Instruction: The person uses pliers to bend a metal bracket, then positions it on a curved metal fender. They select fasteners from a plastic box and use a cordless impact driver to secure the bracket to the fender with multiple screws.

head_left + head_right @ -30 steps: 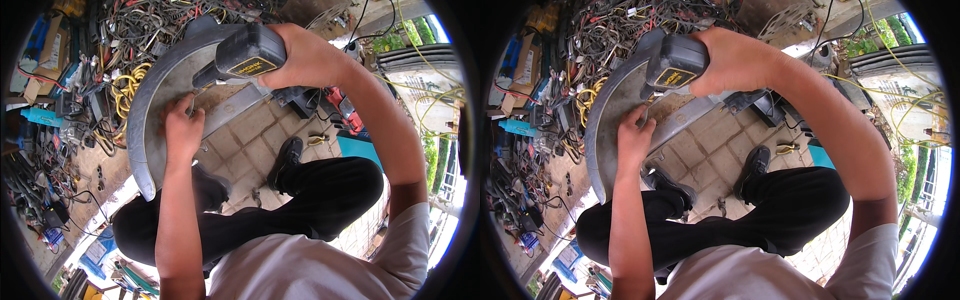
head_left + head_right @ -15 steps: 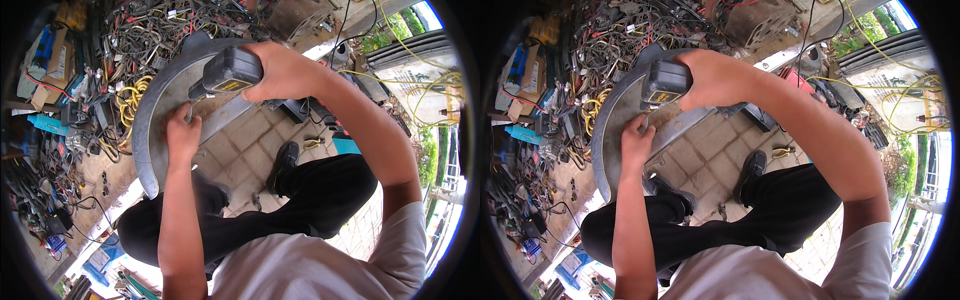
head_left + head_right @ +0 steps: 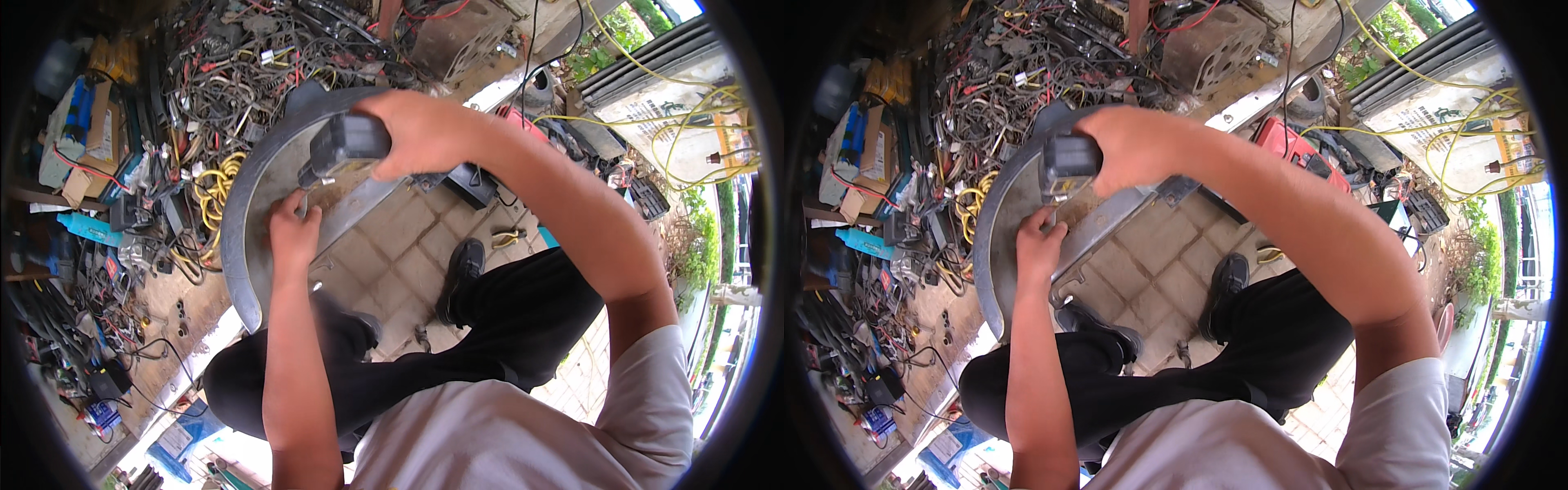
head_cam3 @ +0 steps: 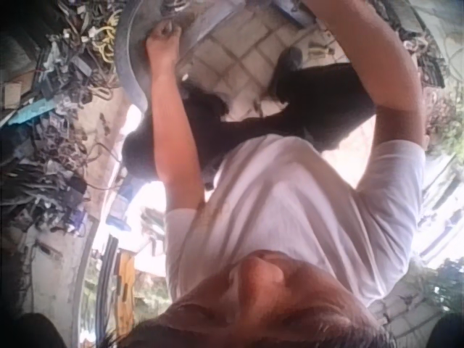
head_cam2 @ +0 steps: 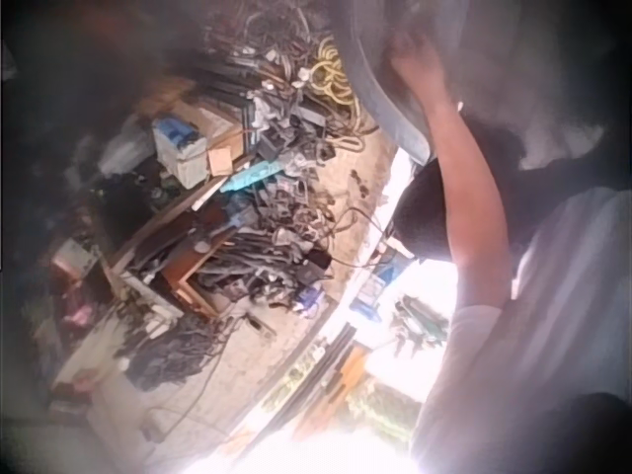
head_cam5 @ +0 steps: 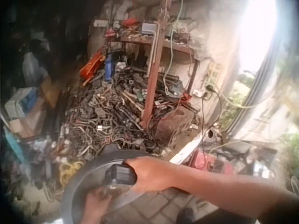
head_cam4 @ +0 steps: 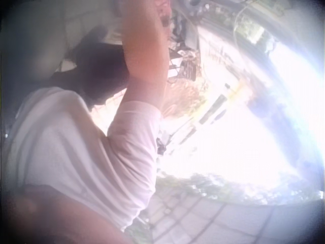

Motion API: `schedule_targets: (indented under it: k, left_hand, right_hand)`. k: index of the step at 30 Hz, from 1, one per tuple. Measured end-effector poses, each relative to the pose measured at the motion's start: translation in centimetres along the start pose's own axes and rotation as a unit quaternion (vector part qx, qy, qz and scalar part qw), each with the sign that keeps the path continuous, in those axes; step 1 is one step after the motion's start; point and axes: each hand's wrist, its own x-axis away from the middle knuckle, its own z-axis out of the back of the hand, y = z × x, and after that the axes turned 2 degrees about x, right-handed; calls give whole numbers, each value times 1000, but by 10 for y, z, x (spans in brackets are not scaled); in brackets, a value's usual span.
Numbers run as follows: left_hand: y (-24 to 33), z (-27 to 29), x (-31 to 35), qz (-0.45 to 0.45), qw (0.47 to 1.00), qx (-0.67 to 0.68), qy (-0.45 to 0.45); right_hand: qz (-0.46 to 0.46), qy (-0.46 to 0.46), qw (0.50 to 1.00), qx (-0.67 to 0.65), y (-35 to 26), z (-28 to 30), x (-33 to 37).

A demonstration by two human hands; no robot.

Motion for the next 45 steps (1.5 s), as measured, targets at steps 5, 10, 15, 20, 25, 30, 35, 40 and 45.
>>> schedule_targets:
  k: [5, 10, 15, 20, 25, 30, 35, 40, 45]
  left_hand:
    - [-1, -2, 1, -40, 998, -36, 34]
    - [-1, 0, 0, -35, 999, -20, 17]
    - [1, 1, -1, -12, 1000, -9, 6]
    - [3, 2, -2, -9, 1000, 3, -2]
    - [6, 4, -4, 15, 999, 22, -23]
    - [12, 8, -6, 35, 999, 12, -35]
    - [19, 13, -5, 50, 997, 18, -52]
    - [28, 16, -3, 82, 994, 32, -69]
    - [36, 18, -3, 118, 989, 55, -77]
  right_hand:
    - [-6, 2, 997, 71, -18, 1, 1]
    - [16, -30, 995, 95, -34, 11, -16]
    - [-4, -86, 991, 104, -35, 23, -34]
    - [20, -90, 989, 112, -17, 33, -35]
    - [-4, -86, 994, 69, 7, 36, -34]
    - [39, -29, 996, 75, 21, 32, -36]
    - [49, -29, 996, 69, 23, 34, -35]
    - [81, -125, 989, 18, 26, 43, -49]
    - [123, -125, 984, -8, 38, 44, -57]
